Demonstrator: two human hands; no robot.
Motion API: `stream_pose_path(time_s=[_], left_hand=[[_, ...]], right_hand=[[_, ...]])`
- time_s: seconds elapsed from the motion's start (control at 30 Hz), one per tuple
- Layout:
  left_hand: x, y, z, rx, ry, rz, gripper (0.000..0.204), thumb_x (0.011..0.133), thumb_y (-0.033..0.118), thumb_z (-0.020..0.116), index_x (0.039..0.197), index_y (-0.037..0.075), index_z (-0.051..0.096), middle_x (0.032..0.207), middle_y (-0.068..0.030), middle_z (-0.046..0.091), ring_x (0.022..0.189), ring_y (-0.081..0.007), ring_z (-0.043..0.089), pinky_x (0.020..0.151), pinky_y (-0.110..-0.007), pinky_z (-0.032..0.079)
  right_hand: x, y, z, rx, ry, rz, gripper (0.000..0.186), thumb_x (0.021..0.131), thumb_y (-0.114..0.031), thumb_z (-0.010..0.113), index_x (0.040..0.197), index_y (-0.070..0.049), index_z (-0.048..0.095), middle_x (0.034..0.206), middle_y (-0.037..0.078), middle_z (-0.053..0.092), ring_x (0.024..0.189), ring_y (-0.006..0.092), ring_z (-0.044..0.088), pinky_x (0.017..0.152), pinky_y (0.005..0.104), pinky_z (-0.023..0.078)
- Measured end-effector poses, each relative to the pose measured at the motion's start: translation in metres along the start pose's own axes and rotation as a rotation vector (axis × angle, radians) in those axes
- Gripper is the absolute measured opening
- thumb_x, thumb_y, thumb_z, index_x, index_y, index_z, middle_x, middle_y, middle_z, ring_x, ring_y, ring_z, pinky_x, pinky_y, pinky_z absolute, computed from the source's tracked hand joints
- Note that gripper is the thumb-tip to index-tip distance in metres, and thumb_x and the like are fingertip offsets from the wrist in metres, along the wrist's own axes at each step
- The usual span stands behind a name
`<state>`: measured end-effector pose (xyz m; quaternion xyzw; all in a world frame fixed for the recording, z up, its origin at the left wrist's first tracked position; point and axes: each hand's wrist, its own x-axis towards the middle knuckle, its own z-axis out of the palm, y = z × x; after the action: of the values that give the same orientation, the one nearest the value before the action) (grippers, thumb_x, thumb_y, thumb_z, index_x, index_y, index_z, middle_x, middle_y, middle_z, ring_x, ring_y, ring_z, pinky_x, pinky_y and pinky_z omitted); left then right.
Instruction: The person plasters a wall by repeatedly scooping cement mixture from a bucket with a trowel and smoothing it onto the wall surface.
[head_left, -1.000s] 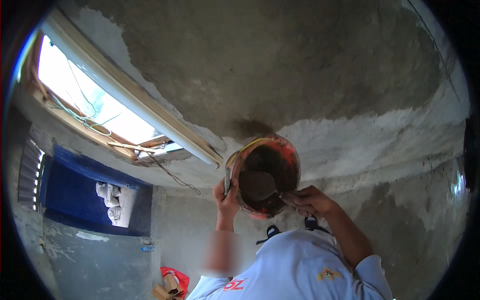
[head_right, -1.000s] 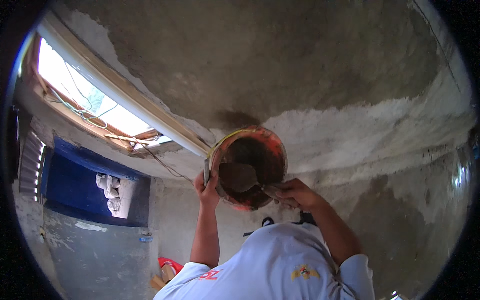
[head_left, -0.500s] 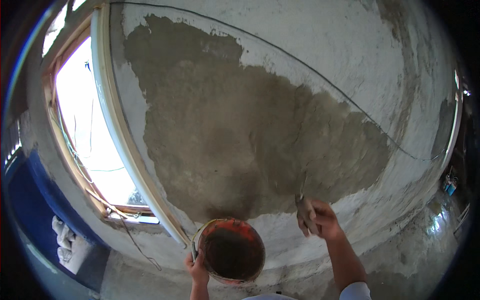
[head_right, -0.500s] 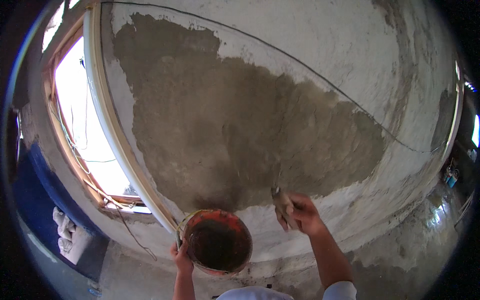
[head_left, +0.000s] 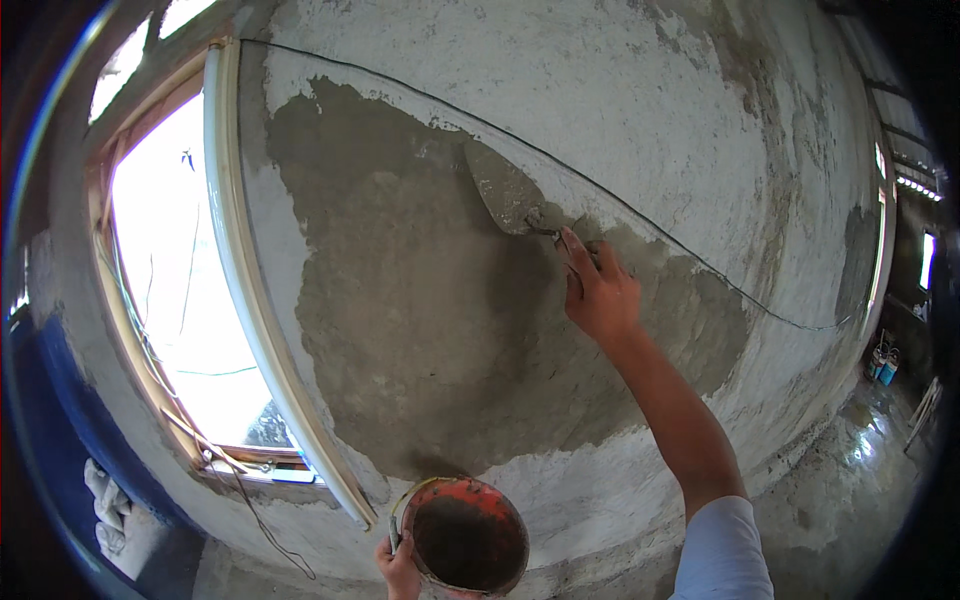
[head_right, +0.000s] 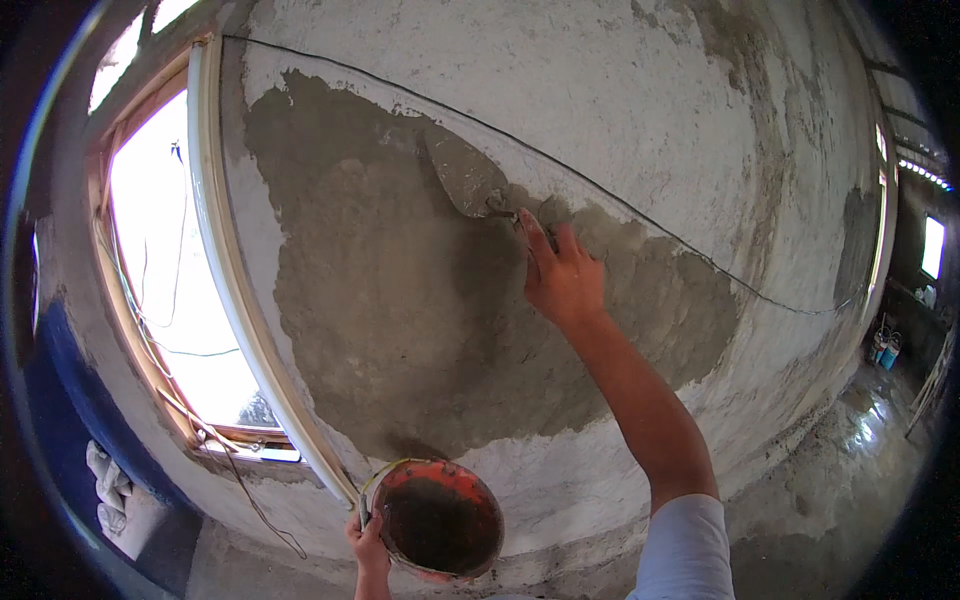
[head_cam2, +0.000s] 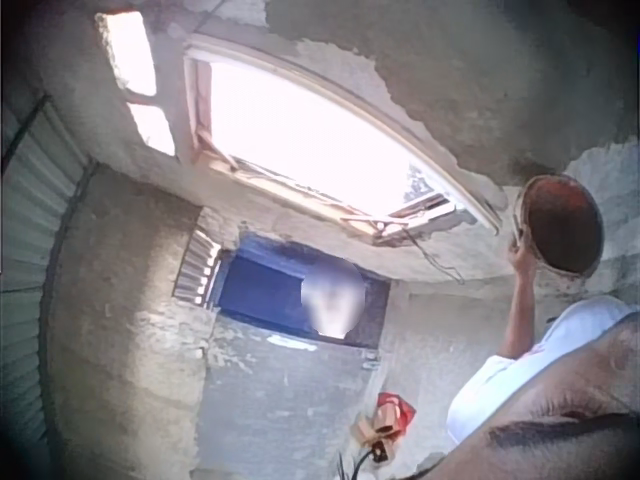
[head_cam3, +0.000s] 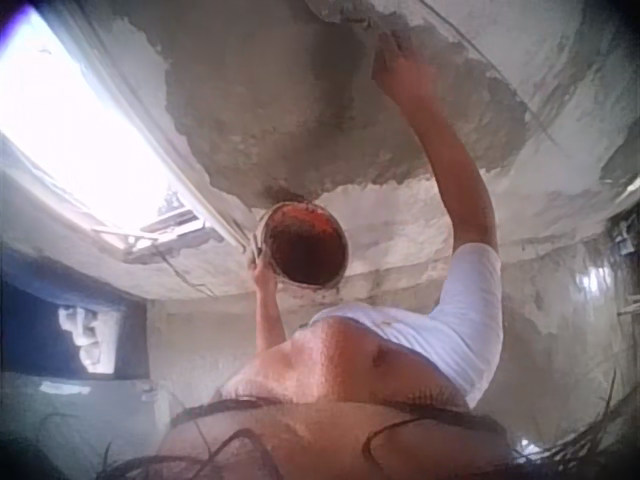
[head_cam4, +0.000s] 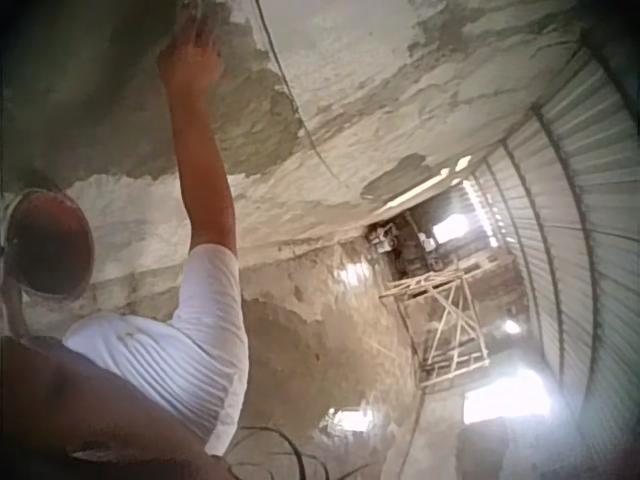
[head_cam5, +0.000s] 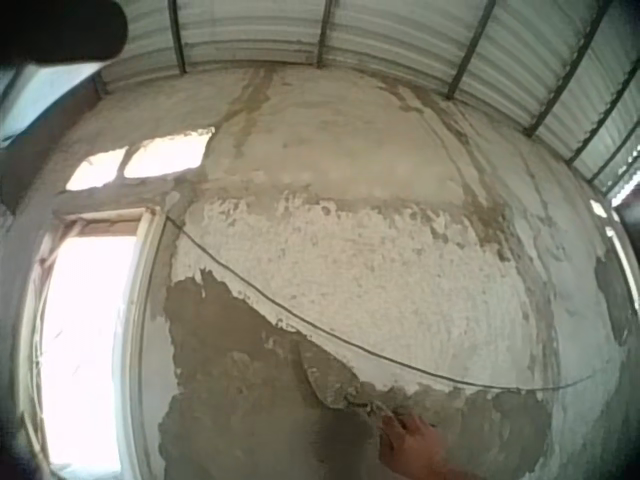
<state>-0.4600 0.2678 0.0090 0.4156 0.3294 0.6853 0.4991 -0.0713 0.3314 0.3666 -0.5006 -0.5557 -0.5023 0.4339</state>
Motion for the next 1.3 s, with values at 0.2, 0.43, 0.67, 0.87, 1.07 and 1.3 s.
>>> stream_pose_path(time_s=[0.2,0.43,0.67,0.87,1.07,1.3], left_hand=[[-0.006,-0.001,-0.016,-0.012,0.045,-0.063,0.019,0.095,0.012,0.068,0.079,0.007,0.061,0.072,0.008,0.051,0.064,-0.0047,0.043,0.059,-0.025,0.031],[-0.004,-0.002,-0.046,0.08,0.01,0.046,0.031,0.096,0.013,0.069,0.07,0.01,0.053,0.068,0.0086,0.046,0.061,-0.0037,0.037,0.056,-0.026,0.025],[-0.006,0.007,-0.026,0.12,0.046,-0.034,0.027,0.097,0.013,0.068,0.073,0.007,0.058,0.07,0.0073,0.05,0.063,-0.0042,0.042,0.058,-0.025,0.03],[-0.007,-0.001,-0.034,0.059,0.082,-0.047,0.026,0.096,0.013,0.069,0.074,0.007,0.058,0.069,0.0073,0.051,0.063,-0.0041,0.042,0.058,-0.025,0.03],[-0.005,0.005,-0.015,0.177,-0.011,-0.063,0.028,0.095,0.012,0.067,0.07,0.009,0.054,0.066,0.0091,0.045,0.061,-0.003,0.036,0.056,-0.027,0.023],[-0.001,-0.012,-0.021,0.149,0.03,-0.098,0.032,0.096,0.015,0.069,0.068,0.011,0.053,0.065,0.0101,0.044,0.06,-0.0032,0.036,0.055,-0.027,0.023]], right_hand=[[-0.012,0.002,-0.005,-0.1,-0.123,-0.017,0.069,0.081,-0.008,0.067,0.147,-0.027,0.054,0.113,0.014,0.06,0.073,0.0322,0.069,0.057,0.0422,0.057],[-0.036,0.012,-0.038,0.053,-0.159,0.013,0.067,0.08,-0.008,0.07,0.143,-0.025,0.057,0.108,0.013,0.062,0.07,0.0324,0.07,0.057,0.0412,0.058],[0.047,0.004,-0.015,0.029,-0.125,-0.037,0.059,0.082,-0.011,0.07,0.138,-0.027,0.061,0.106,0.01,0.063,0.072,0.0326,0.069,0.062,0.0431,0.059],[0.011,0.02,-0.051,0.089,-0.267,-0.13,0.059,0.083,-0.009,0.072,0.139,-0.027,0.061,0.106,0.008,0.063,0.072,0.0294,0.069,0.06,0.0421,0.058],[0.006,0.021,-0.028,-0.02,-0.097,-0.058,0.062,0.083,-0.006,0.07,0.141,-0.025,0.059,0.107,0.012,0.061,0.074,0.0294,0.07,0.06,0.0429,0.058],[-0.007,0.007,-0.037,-0.052,-0.293,-0.045,0.063,0.082,-0.004,0.068,0.143,-0.021,0.058,0.11,0.011,0.061,0.075,0.0317,0.07,0.061,0.0437,0.058]])
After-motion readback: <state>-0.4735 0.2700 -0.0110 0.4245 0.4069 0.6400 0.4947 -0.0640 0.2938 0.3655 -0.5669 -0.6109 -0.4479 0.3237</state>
